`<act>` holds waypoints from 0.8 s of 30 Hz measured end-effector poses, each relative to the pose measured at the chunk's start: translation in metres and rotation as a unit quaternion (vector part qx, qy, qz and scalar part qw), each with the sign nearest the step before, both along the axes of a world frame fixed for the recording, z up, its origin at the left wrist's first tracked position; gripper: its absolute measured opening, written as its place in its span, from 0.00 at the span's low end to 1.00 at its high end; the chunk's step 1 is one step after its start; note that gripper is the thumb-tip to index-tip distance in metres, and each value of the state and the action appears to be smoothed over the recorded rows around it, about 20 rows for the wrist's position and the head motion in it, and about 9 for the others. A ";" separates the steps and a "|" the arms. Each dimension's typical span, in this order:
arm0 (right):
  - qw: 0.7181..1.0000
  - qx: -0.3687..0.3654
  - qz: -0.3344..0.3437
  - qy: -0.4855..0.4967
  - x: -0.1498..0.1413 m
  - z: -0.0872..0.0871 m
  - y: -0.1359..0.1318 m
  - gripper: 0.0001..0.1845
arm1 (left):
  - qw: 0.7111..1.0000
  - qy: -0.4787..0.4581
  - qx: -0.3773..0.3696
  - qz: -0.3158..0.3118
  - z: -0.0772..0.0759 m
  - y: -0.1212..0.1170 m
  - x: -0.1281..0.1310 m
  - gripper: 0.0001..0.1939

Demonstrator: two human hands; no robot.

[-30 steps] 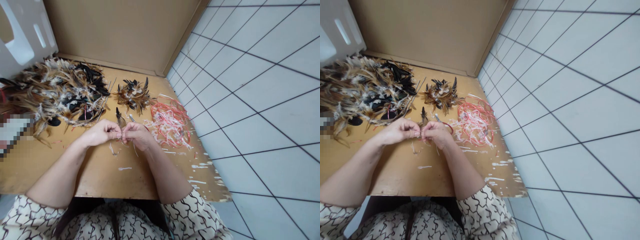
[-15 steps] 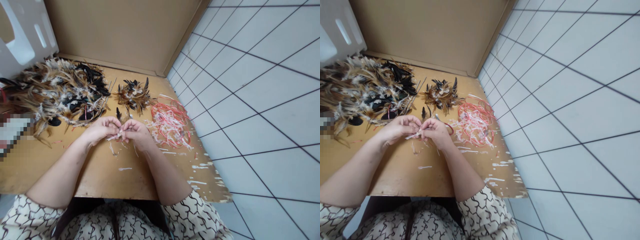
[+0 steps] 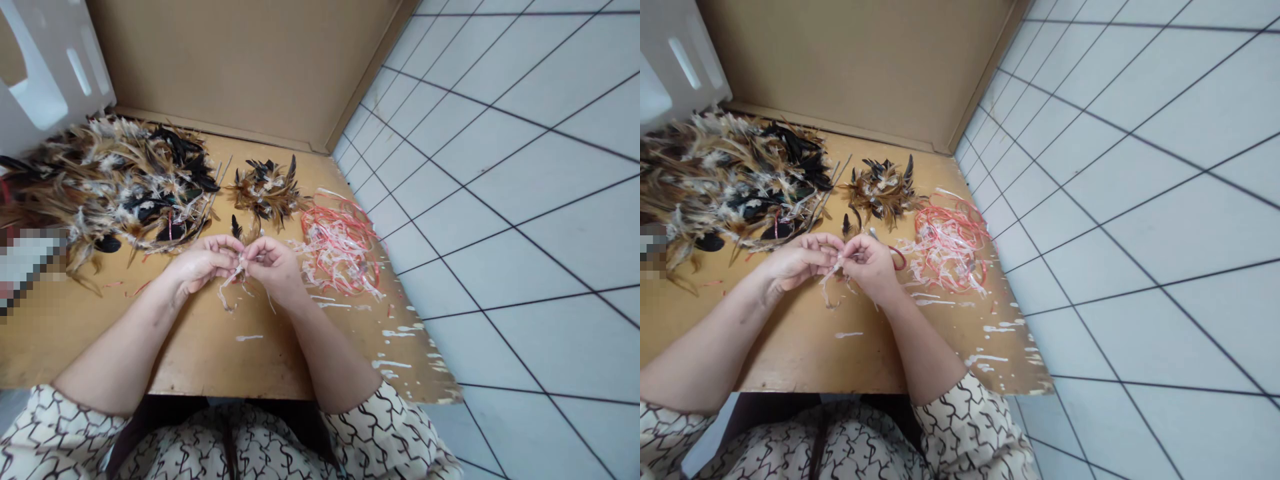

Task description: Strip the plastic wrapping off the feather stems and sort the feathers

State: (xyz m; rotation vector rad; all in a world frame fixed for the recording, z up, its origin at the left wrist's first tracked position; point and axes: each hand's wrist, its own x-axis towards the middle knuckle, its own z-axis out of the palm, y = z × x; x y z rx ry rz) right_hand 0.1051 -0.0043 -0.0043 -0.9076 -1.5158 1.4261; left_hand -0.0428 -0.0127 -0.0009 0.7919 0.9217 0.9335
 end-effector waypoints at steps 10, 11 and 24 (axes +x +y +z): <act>0.898 0.370 -0.079 -0.223 0.002 -0.005 -0.002 0.08 | 1.000 0.019 -0.004 0.003 -0.002 -0.001 0.006 0.12; 0.892 0.384 -0.081 -0.224 0.002 -0.005 -0.002 0.08 | 1.000 0.019 -0.003 0.002 -0.002 -0.001 0.006 0.11; 0.887 0.402 -0.089 -0.208 0.004 -0.005 -0.002 0.08 | 0.997 0.065 0.028 0.032 0.000 -0.002 0.004 0.10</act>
